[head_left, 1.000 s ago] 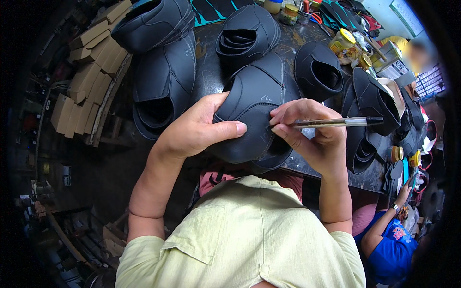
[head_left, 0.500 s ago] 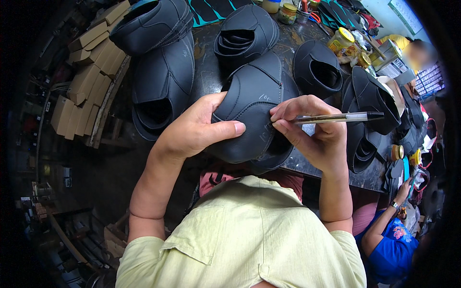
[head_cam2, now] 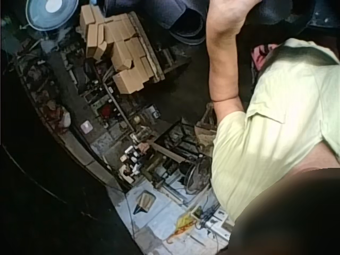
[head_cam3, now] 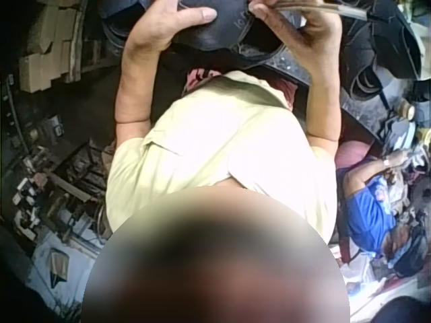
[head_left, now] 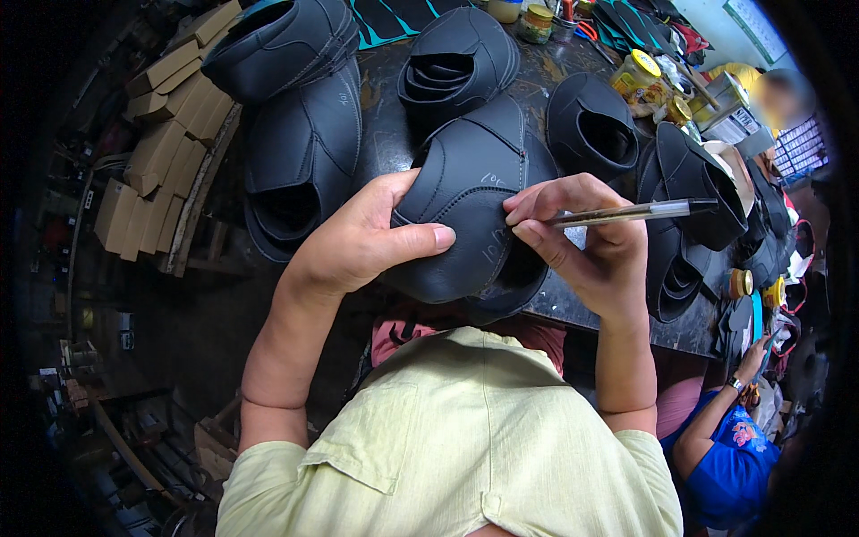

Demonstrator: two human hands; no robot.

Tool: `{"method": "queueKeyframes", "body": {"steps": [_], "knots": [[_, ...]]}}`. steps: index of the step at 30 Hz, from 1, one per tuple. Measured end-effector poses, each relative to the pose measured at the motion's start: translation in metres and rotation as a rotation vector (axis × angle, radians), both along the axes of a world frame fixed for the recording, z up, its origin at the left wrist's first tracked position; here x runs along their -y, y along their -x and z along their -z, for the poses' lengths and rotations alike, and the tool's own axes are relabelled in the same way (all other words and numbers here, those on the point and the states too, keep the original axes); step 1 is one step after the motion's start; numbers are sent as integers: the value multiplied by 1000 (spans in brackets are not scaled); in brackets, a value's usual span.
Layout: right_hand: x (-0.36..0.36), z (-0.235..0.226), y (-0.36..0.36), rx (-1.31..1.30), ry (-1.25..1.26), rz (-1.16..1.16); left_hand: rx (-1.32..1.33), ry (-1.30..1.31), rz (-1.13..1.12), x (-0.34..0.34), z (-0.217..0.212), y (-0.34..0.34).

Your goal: The person trims excess material from the interior of a black slipper using scissors, then marks the exterior with a pen. They handle multiple slippers and a colorful tote bag, retrieving a small black item from the bag.

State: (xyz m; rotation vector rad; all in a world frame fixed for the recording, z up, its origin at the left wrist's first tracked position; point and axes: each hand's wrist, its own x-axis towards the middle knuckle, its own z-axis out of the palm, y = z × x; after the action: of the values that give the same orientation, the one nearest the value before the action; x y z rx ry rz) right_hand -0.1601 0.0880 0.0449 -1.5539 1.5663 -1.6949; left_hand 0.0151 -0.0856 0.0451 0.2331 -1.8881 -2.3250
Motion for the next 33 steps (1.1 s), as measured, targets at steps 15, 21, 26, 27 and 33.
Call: {"method": "queueKeyframes", "body": {"steps": [15,21,26,27,33], "knots": [[-1,1,6,71,71,-130,30,-11,-2,-1,3,-1],[-8,0,13,354,232,-40,-15,-26,-10,2,3,-2],[-11,10,18,554,153,-105,16,48,-50,-2,-4,-5],[-10,14,21,661,149,-142,12,61,-66,-5,-6,-7],[-17,31,30,773,83,-165,53,210,-86,-17,-16,-20]]}}
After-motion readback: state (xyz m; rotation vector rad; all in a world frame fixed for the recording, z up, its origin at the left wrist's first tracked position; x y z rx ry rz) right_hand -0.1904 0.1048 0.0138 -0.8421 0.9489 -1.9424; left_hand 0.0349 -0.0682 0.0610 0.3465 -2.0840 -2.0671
